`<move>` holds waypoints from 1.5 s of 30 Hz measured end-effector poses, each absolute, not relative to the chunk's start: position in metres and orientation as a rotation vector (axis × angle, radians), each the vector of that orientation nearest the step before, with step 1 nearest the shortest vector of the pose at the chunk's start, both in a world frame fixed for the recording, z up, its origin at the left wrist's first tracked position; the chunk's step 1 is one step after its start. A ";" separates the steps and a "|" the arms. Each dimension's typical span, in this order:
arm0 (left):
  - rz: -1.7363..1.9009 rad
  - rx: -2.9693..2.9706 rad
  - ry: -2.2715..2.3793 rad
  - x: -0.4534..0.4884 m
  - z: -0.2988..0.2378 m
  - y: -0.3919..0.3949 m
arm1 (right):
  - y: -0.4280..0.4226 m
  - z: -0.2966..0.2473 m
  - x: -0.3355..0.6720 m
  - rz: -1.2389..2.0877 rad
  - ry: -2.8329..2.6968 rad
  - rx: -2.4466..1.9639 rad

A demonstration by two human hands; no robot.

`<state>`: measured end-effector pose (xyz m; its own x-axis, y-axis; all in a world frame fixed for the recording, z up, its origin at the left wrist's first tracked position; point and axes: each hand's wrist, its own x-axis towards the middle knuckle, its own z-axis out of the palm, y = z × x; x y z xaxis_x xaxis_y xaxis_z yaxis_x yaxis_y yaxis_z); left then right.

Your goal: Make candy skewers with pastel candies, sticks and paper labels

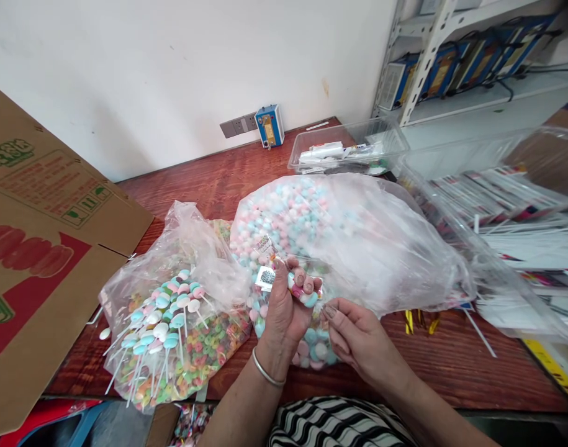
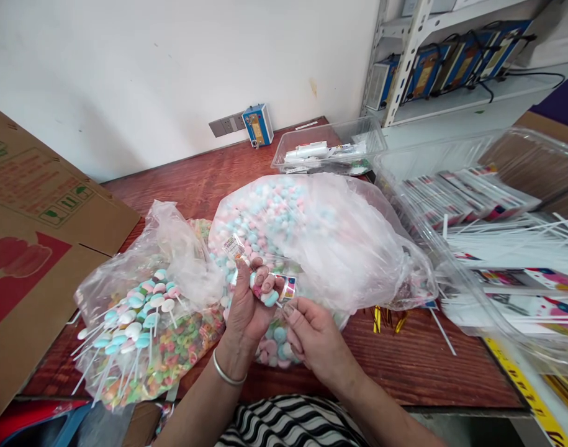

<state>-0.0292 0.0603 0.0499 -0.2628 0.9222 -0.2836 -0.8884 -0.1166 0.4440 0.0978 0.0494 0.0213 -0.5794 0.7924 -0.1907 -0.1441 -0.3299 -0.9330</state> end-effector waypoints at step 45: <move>1.811 0.010 0.776 -0.054 0.061 0.079 | 0.047 0.014 0.107 0.605 -2.168 -0.914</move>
<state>-0.0537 0.0786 0.0614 -0.3891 0.8494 -0.3565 -0.8440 -0.1737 0.5074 0.1065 0.0469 0.0143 -0.5084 0.7528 0.4181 0.4273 0.6421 -0.6365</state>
